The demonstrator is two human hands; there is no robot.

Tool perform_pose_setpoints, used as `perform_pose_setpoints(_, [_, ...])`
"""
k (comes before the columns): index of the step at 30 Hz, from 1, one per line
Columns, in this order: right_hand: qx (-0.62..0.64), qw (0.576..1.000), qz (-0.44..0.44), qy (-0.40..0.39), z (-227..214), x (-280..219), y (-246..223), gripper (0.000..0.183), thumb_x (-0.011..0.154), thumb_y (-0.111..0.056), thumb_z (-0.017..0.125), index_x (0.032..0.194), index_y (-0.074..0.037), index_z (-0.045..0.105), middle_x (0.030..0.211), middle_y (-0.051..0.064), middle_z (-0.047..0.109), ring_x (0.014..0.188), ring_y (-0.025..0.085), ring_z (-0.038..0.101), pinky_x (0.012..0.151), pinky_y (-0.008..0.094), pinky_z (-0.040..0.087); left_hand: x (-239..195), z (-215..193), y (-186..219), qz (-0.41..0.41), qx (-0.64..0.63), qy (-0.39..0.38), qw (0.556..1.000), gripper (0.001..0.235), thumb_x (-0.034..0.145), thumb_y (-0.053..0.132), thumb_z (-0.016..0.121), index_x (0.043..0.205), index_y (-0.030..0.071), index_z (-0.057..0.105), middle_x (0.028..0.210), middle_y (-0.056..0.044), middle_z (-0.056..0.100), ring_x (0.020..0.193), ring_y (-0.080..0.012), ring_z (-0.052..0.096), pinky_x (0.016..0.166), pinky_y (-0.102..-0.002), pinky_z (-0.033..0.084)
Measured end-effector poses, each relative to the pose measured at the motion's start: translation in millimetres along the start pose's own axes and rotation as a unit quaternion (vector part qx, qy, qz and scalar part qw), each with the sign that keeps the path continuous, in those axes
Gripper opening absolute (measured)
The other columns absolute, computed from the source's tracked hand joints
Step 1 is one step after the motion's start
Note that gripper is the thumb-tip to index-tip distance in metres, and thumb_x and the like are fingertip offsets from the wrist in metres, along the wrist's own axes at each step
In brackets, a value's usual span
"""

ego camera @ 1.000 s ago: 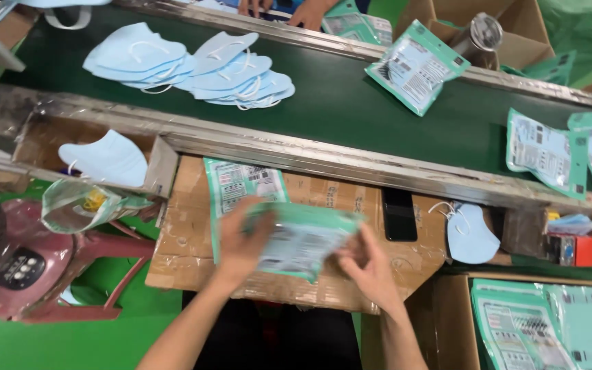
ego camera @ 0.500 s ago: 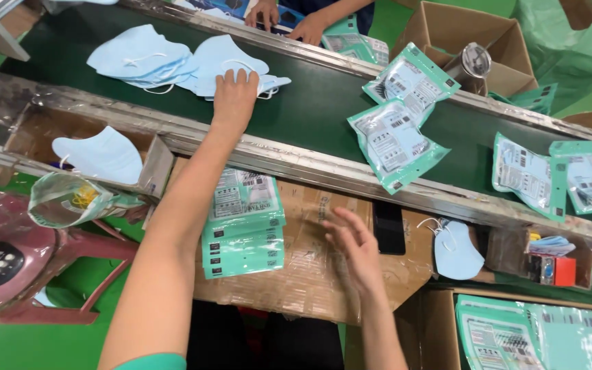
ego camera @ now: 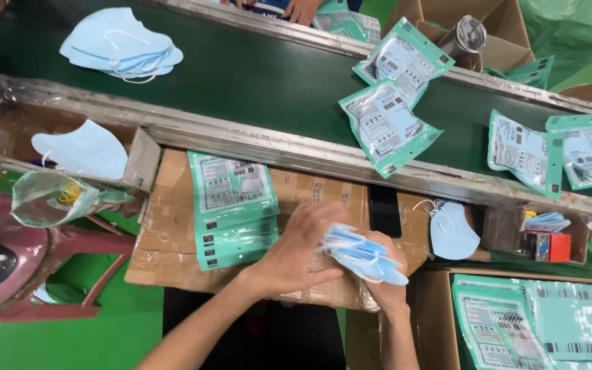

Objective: The recorder is packing stacks of blue medical face masks into plastic pouches at a conveyor belt workstation.

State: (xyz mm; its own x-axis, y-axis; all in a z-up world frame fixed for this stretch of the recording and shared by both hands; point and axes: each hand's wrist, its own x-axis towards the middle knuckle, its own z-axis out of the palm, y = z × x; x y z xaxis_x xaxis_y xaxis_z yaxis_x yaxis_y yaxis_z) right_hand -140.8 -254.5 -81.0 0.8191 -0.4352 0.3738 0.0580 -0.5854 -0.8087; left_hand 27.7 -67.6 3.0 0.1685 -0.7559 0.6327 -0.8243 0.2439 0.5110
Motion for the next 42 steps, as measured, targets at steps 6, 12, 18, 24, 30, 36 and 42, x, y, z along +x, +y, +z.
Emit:
perform_pose_setpoints(6, [-0.043, 0.993, 0.106, -0.026, 27.4, 9.2, -31.8, 0.118, 0.069, 0.003, 0.086, 0.158, -0.003, 0.009, 0.136, 0.024, 0.052, 0.122, 0.029, 0.056, 0.102, 0.040, 0.046, -66.0, 80.7, -51.2, -0.294, -0.112, -0.126, 0.941, 0.127, 0.075, 0.033, 0.087, 0.163, 0.013, -0.003, 0.166, -0.023, 0.018, 0.157, -0.0410, 0.015, 0.127, -0.058, 0.010])
perform_pose_setpoints(12, [0.114, 0.987, 0.114, 0.001, 44.9, -10.8, -2.1, 0.117, 0.081, -0.001, 0.077, 0.166, -0.008, -0.004, 0.124, 0.018, 0.067, 0.116, 0.026, 0.067, 0.107, 0.038, 0.050, -84.0, 105.3, -67.6, -0.295, -0.095, 0.003, 0.951, 0.119, 0.071, 0.028, 0.091, 0.162, 0.012, 0.015, 0.161, -0.025, 0.028, 0.151, -0.0444, 0.023, 0.122, -0.060, 0.023])
perform_pose_setpoints(18, [0.080, 0.991, 0.107, -0.023, 40.5, -0.3, -11.1, 0.125, 0.074, 0.000, 0.086, 0.163, -0.007, -0.002, 0.138, 0.016, 0.054, 0.122, 0.027, 0.061, 0.103, 0.039, 0.053, -96.8, 126.0, -72.2, -0.295, -0.194, 0.023, 0.935, 0.109, 0.078, 0.029, 0.086, 0.163, 0.011, 0.022, 0.160, -0.024, 0.038, 0.149, -0.0443, 0.039, 0.124, -0.052, 0.034])
perform_pose_setpoints(24, [0.007, 0.994, 0.101, 0.030, 45.6, -40.0, 60.8, 0.102, 0.085, 0.005, 0.087, 0.166, -0.013, 0.028, 0.133, 0.015, 0.065, 0.119, 0.028, 0.068, 0.105, 0.039, 0.058, -78.4, 104.3, -52.6, -0.275, -0.169, 0.046, 0.945, 0.124, 0.066, 0.024, 0.089, 0.161, 0.004, 0.012, 0.156, -0.026, 0.035, 0.147, -0.0460, 0.031, 0.123, -0.058, 0.022])
perform_pose_setpoints(30, [0.197, 0.970, 0.140, 0.009, 49.2, -28.8, 39.5, 0.118, 0.079, 0.005, 0.084, 0.166, -0.007, 0.004, 0.128, 0.015, 0.061, 0.121, 0.027, 0.067, 0.104, 0.038, 0.058, -95.4, 130.6, -62.6, -0.258, -0.117, 0.057, 0.957, 0.112, 0.072, 0.026, 0.089, 0.161, 0.006, 0.023, 0.152, -0.019, 0.047, 0.149, -0.0401, 0.038, 0.127, -0.058, 0.023])
perform_pose_setpoints(36, [0.135, 0.987, 0.072, -0.038, 47.4, -31.9, 29.5, 0.098, 0.091, -0.009, 0.072, 0.163, -0.004, 0.007, 0.143, 0.018, 0.054, 0.128, 0.026, 0.058, 0.111, 0.039, 0.046, -94.3, 137.8, -62.2, -0.302, -0.150, 0.061, 0.940, 0.094, 0.077, 0.027, 0.084, 0.155, 0.007, 0.035, 0.149, -0.022, 0.051, 0.141, -0.0387, 0.047, 0.117, -0.048, 0.038])
perform_pose_setpoints(42, [0.149, 0.968, 0.169, 0.109, 52.9, -51.6, 105.6, 0.044, 0.112, -0.012, 0.049, 0.151, 0.006, 0.046, 0.144, 0.016, 0.057, 0.130, 0.021, 0.055, 0.112, 0.036, 0.042, -71.5, 83.6, -28.0, -0.274, -0.122, 0.109, 0.948, 0.072, 0.085, 0.009, 0.076, 0.148, -0.001, 0.043, 0.140, -0.024, 0.056, 0.129, -0.0401, 0.054, 0.108, -0.047, 0.043])
